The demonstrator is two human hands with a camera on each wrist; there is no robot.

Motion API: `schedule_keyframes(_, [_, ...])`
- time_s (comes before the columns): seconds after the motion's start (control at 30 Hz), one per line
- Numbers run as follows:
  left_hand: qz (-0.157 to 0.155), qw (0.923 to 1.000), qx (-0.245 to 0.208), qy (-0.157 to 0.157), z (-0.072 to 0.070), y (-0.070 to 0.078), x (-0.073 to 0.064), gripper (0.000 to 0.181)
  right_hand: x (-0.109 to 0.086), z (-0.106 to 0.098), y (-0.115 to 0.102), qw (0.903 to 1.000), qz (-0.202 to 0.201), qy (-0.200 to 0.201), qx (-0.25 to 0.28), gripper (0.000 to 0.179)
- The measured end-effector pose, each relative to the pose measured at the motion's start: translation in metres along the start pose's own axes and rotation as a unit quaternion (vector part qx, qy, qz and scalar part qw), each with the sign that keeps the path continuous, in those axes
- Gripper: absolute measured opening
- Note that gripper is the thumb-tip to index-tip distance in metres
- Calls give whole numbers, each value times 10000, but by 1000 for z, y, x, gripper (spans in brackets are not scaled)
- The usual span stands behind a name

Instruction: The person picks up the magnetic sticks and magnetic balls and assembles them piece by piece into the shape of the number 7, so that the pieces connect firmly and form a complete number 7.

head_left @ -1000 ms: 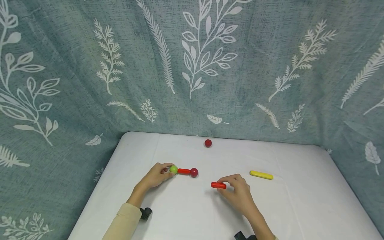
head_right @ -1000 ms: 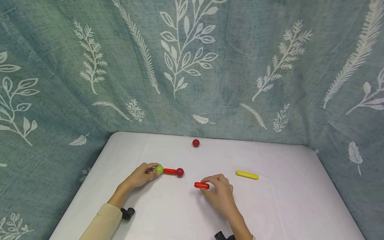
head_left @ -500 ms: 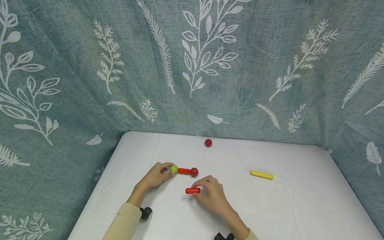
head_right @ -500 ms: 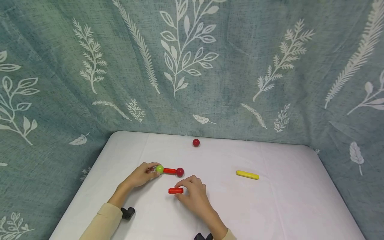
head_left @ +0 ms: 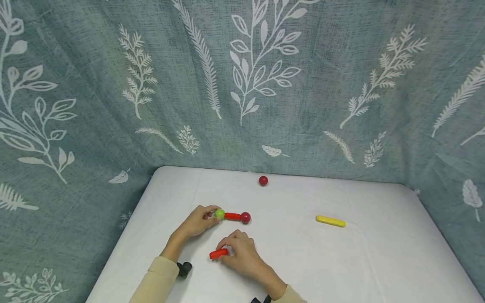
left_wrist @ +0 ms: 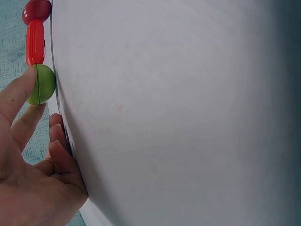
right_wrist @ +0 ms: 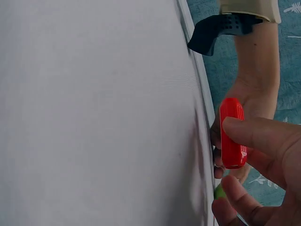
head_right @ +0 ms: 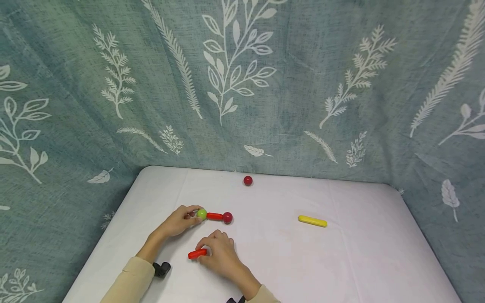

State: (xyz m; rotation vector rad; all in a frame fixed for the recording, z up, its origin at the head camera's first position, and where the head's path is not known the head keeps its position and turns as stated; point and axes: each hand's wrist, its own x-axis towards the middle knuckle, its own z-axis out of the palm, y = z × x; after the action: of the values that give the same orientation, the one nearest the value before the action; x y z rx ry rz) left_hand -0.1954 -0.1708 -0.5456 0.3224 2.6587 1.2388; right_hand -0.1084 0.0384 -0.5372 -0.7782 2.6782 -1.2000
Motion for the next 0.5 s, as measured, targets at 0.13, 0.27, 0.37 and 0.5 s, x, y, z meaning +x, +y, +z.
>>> schedule_keyframes(0.13, [-5, 10000, 36, -11, 1, 0, 0, 32, 0, 4, 1, 9999, 77, -107, -38, 19])
schedule_keyframes(0.27, [-27, 10000, 64, -3, 1, -1, -1, 33, 1, 6, 4, 9997, 113, -180, -140, 19])
schedule_keyframes(0.37, [-48, 10000, 42, 6, 1, 0, -1, 33, 1, 7, 6, 9995, 86, -215, -194, 19])
schedule_keyframes(0.5, [-87, 10000, -21, 3, 1, 0, -1, 33, 1, 8, 6, 9992, 103, -290, -235, 20])
